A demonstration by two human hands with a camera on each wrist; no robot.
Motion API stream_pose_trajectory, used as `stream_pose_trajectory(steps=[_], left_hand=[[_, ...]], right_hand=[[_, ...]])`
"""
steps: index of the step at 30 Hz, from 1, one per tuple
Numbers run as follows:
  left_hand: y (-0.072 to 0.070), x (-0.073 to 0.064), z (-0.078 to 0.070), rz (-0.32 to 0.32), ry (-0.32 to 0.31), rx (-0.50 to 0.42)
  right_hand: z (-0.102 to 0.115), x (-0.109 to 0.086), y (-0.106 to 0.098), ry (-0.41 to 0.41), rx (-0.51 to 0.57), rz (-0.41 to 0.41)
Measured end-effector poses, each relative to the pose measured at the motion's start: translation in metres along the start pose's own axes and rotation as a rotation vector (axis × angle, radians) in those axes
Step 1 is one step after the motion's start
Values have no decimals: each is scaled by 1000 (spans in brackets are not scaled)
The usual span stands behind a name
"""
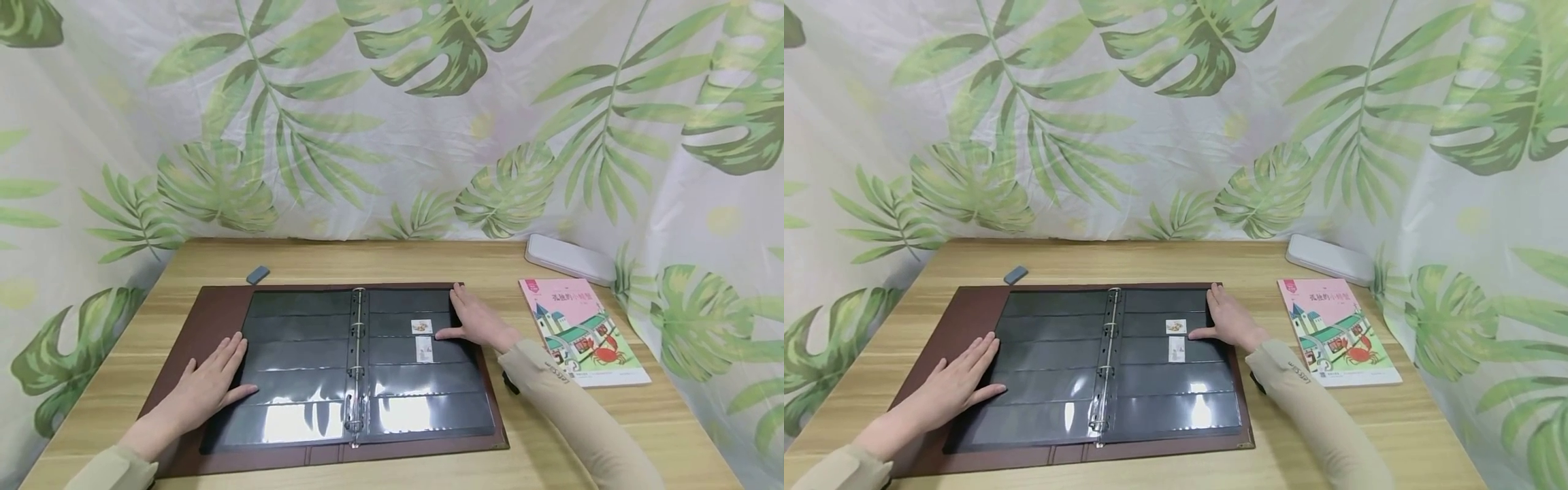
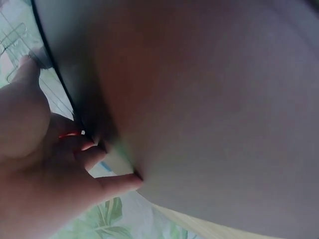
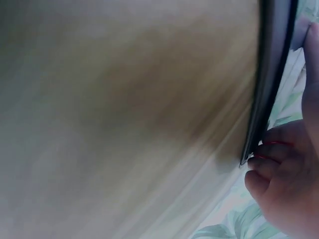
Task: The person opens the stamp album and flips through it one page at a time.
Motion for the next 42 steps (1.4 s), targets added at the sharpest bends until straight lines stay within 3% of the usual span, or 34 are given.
stream_pose_trajectory(steps=[7,13,21,28,32,35,38,42], left_hand=[[1,-1,-2,-18,-6,2],[1,-1,-1,-9,-13,2],[1,-2,-1,-9,-13,0],[1,-2,0,-14,-13,0],[1,-2,0,-16,-11,-7],[1,-2,0,-17,-11,-5],[2,-1,0,-14,-13,-7],[2,-1,-1,-22,-12,-10]], right_hand=[[6,0,-4,-50,-30,-19],[11,-2,-6,-81,13,-18],[10,-4,-16,-90,218,-38],[1,-7,-36,-26,398,-107],[-11,-10,-39,77,543,-66],[-20,-13,-36,169,708,3],[-24,-18,-34,216,837,55],[-26,-26,-27,223,870,186]])
Point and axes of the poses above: each hand's wrist, its own x-axis towards the middle knuckle, its own y-axis out of the palm, z = x × y, the point moved 9 cm from there along x, towards the middle knuckle, and after that the axes turned 7 degrees about y, right-handed, at the moved point
